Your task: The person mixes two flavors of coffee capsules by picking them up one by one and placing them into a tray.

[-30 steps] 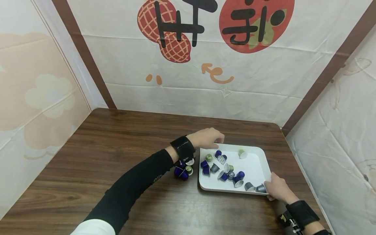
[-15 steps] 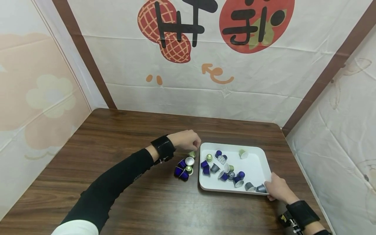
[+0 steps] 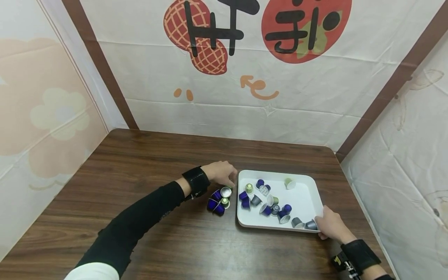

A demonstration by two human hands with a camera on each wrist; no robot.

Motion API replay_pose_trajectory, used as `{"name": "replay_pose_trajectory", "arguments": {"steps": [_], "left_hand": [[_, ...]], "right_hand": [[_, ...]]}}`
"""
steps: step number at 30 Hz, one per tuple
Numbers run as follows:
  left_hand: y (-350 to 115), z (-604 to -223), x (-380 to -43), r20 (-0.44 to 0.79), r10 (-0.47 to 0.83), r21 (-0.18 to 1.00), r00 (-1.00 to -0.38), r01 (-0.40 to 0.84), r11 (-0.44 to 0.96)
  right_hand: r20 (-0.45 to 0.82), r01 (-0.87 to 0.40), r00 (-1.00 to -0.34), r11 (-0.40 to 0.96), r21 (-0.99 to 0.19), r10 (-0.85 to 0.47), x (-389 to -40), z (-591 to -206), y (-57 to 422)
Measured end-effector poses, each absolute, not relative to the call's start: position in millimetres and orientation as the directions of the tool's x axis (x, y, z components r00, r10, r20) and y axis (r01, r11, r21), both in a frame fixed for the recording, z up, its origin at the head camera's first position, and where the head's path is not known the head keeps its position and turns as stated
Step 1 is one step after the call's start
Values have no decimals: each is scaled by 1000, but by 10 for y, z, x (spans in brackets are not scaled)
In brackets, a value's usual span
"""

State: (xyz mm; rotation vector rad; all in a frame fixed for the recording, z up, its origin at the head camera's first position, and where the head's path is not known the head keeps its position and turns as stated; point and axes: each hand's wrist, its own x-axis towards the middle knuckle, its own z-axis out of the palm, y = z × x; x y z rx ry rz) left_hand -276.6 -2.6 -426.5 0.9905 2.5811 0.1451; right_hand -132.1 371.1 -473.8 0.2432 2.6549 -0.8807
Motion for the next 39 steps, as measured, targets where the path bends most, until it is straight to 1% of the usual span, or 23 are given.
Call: {"name": "replay_pose_trajectory", "arguments": {"steps": [5,11,19,25,39], "left_hand": [[-22,-4295,-2735,-321,618,203,-718,585,785],[-35,-4334,-2760,-312,613,196,-726,582,789],[-77,-4351,-2799,-257,610,131,-750,598,791],[-121,-4345,-2799,-244,605,103,-758,600,793],[-301,-4423,-2830,-242,600,146,-762,583,799]], "right_hand": [[-355,258,-933,799,-544,60,-1303,-4739,3699],[-351,254,-935,799,-545,58,-1297,-4739,3687],[-354,256,-933,795,-550,56,-1304,-4731,3690],[-358,255,-932,798,-547,53,-1322,-4734,3710],[-344,243,-938,794,-557,45,-1302,-4732,3701]]}}
